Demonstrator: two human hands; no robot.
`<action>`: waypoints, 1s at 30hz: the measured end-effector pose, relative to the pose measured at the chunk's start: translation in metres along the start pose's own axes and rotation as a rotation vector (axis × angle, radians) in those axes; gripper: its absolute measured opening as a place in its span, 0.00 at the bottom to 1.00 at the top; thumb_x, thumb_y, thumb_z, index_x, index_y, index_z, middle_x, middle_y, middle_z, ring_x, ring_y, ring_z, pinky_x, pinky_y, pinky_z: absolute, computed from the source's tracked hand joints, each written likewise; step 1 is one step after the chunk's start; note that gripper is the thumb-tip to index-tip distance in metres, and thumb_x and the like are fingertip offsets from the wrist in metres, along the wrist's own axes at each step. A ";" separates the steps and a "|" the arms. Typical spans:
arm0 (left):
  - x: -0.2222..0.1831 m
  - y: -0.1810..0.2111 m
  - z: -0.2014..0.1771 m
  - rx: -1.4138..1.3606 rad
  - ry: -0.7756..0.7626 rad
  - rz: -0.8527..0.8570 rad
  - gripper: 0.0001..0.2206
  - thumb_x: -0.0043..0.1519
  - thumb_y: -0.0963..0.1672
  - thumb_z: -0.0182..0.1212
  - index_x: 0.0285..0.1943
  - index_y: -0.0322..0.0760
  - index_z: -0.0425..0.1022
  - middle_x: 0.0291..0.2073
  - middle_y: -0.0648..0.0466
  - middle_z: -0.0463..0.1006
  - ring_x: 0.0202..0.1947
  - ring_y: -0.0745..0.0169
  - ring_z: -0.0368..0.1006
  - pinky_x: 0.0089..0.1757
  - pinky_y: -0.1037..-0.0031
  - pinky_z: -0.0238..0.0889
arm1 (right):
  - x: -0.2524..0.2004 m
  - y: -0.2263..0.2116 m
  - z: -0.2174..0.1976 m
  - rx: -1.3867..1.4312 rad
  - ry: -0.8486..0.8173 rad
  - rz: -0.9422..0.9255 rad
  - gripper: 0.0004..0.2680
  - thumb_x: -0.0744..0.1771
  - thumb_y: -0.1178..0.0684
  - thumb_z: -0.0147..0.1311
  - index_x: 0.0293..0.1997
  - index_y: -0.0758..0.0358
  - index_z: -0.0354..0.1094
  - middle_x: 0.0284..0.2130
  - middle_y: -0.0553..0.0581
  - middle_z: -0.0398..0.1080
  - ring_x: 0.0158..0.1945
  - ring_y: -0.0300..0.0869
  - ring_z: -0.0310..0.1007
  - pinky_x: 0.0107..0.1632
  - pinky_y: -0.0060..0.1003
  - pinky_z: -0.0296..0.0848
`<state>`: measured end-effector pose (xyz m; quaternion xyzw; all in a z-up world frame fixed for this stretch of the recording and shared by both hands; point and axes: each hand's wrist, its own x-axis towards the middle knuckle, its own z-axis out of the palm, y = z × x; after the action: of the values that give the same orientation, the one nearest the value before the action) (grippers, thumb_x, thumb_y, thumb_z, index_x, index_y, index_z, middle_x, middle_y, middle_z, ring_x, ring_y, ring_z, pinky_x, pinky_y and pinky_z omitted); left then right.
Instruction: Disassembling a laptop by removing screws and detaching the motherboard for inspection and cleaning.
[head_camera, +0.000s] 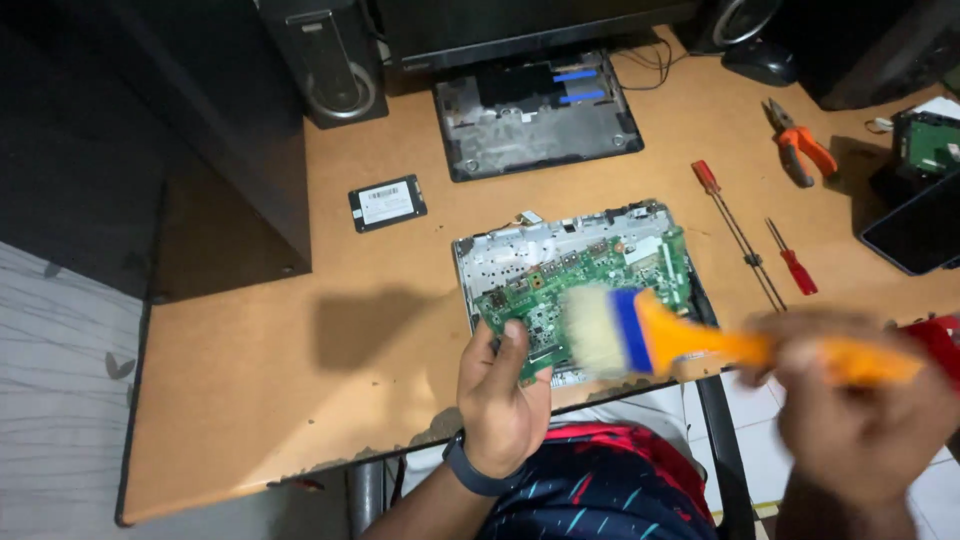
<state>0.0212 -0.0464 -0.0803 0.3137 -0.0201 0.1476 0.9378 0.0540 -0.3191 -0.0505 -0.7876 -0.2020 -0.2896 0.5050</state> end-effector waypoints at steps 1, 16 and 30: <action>0.001 -0.003 -0.006 0.093 0.036 0.004 0.11 0.68 0.46 0.58 0.49 0.35 0.63 0.28 0.61 0.55 0.33 0.66 0.52 0.43 0.66 0.53 | -0.016 0.070 -0.033 -0.691 0.007 -0.044 0.09 0.75 0.58 0.47 0.62 0.66 0.70 0.37 0.58 0.76 0.29 0.42 0.75 0.42 0.35 0.78; 0.007 -0.011 -0.022 0.065 0.113 -0.108 0.11 0.68 0.46 0.60 0.43 0.39 0.61 0.33 0.62 0.48 0.35 0.65 0.41 0.44 0.68 0.35 | 0.009 -0.061 0.005 -0.115 -0.084 0.020 0.08 0.74 0.59 0.42 0.49 0.75 0.66 0.42 0.66 0.73 0.30 0.47 0.76 0.34 0.32 0.73; 0.005 -0.012 -0.007 0.153 0.044 -0.170 0.20 0.66 0.49 0.60 0.64 0.36 0.73 0.29 0.64 0.63 0.28 0.73 0.56 0.24 0.78 0.48 | -0.014 -0.050 0.021 -0.059 0.100 -0.213 0.07 0.70 0.52 0.47 0.32 0.59 0.61 0.24 0.56 0.68 0.29 0.41 0.74 0.47 0.44 0.82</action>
<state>0.0291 -0.0498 -0.0927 0.3814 0.0382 0.0756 0.9205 0.0186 -0.2797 -0.0324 -0.7609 -0.2503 -0.3863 0.4573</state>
